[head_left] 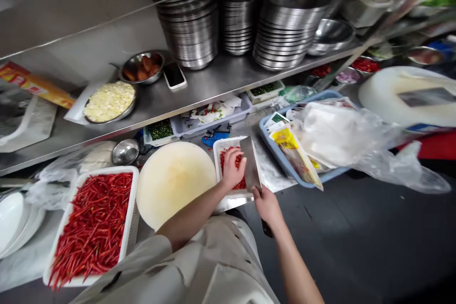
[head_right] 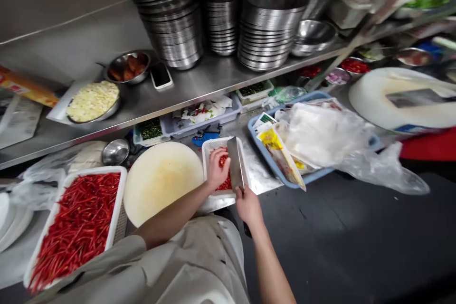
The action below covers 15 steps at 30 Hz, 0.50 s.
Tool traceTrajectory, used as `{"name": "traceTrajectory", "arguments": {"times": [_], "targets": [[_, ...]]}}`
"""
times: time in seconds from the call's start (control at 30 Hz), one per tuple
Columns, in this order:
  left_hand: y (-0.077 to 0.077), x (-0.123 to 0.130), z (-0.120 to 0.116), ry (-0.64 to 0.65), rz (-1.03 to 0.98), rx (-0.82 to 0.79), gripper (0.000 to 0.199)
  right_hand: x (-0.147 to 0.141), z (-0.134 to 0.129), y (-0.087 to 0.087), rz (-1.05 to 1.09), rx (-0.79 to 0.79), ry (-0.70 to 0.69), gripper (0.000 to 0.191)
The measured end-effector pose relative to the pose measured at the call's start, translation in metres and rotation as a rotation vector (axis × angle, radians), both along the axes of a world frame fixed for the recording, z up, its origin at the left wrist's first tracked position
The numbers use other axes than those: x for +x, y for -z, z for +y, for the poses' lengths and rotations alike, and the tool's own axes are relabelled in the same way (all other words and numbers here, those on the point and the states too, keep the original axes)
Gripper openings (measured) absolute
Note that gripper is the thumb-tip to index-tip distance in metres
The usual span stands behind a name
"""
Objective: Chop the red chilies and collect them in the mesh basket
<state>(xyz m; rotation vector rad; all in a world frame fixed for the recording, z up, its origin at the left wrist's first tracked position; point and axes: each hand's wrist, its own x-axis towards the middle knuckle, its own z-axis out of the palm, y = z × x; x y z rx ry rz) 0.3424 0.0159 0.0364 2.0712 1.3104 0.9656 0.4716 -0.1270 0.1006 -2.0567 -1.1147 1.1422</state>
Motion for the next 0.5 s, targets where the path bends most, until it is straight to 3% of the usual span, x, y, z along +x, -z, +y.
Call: {"name": "traceTrajectory", "arguments": {"times": [0.13,0.2,0.23,0.37,0.5], "targets": [[0.002,-0.016,0.014,0.330,0.262,0.050,0.026,0.023,-0.005,0.000,-0.023,0.005,-0.047,0.053],[0.003,-0.046,0.017,0.429,0.357,0.032,0.023,0.040,-0.003,0.002,-0.075,-0.037,-0.023,0.057],[0.002,-0.067,0.016,0.418,0.372,0.021,0.023,0.048,0.000,0.004,-0.102,-0.058,-0.018,0.057],[-0.011,-0.187,0.003,0.070,0.351,-0.039,0.027,0.061,0.019,0.017,-0.177,-0.131,-0.118,0.055],[-0.043,-0.357,-0.029,-0.376,0.450,-0.128,0.030,0.015,0.052,0.038,-0.228,-0.199,-0.330,0.056]]}}
